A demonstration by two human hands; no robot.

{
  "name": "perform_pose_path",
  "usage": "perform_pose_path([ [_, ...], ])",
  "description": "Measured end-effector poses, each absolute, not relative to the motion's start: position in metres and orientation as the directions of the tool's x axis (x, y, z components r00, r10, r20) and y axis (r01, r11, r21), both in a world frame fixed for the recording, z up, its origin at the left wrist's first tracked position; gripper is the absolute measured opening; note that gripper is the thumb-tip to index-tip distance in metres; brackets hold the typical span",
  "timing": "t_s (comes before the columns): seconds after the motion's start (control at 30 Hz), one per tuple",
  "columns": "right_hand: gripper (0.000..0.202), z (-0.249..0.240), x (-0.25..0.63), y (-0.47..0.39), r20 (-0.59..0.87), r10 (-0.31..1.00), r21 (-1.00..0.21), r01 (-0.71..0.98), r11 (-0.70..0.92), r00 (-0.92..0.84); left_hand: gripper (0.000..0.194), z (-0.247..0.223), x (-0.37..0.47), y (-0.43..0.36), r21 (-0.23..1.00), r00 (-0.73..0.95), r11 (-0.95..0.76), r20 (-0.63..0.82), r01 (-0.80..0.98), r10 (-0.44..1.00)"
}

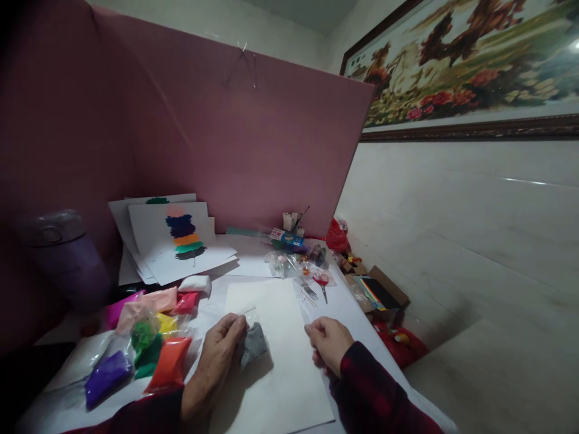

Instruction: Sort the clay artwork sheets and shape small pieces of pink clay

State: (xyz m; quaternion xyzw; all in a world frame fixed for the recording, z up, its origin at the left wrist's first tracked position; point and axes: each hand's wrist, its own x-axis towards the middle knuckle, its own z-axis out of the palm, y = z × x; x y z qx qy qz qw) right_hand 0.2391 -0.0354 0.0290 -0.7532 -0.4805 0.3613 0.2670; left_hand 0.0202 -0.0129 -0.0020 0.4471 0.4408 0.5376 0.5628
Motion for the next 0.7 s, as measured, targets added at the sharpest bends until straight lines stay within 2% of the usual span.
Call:
perform_pose_path([
  [0.1,0.018,0.034,0.245,-0.039,-0.347,0.885,-0.723,0.512,-0.463,0.31,0.035,-0.002,0.019,-0.013,0.981,0.055,-0.006,0.016,-0.193,0.998],
  [0.17,0.023,0.038,0.247,-0.043,-0.443,0.855,-0.703,0.486,-0.519,0.27,0.034,-0.002,0.018,-0.013,0.98,0.062,-0.007,0.02,-0.197,0.998],
  [0.27,0.024,0.042,0.247,-0.048,-0.527,0.826,-0.752,0.342,-0.563,0.201,0.031,-0.001,0.019,-0.013,0.98,0.074,-0.001,0.016,-0.197,0.997],
  [0.37,0.025,0.043,0.248,-0.049,-0.542,0.831,-0.815,0.161,-0.556,0.127,0.029,0.001,0.019,-0.015,0.987,0.074,0.0,0.012,-0.163,0.997],
  [0.47,0.035,0.042,0.25,-0.049,-0.593,0.805,-0.8,0.088,-0.593,0.03,0.028,0.004,0.018,-0.017,0.988,0.067,-0.006,0.016,-0.153,0.998],
  [0.53,0.043,0.041,0.251,-0.051,-0.563,0.826,-0.823,0.089,-0.562,0.009,0.027,0.006,0.018,-0.017,0.984,0.066,-0.002,0.014,-0.179,0.998],
  [0.63,0.049,0.037,0.247,-0.061,-0.439,0.898,-0.891,0.114,-0.439,0.029,0.028,0.005,0.019,-0.018,0.964,0.039,0.022,-0.012,-0.266,0.999],
  [0.7,0.049,0.033,0.24,-0.07,-0.382,0.924,-0.922,0.063,-0.382,0.015,0.03,0.003,0.021,-0.017,0.941,0.016,0.034,-0.03,-0.336,0.999],
])
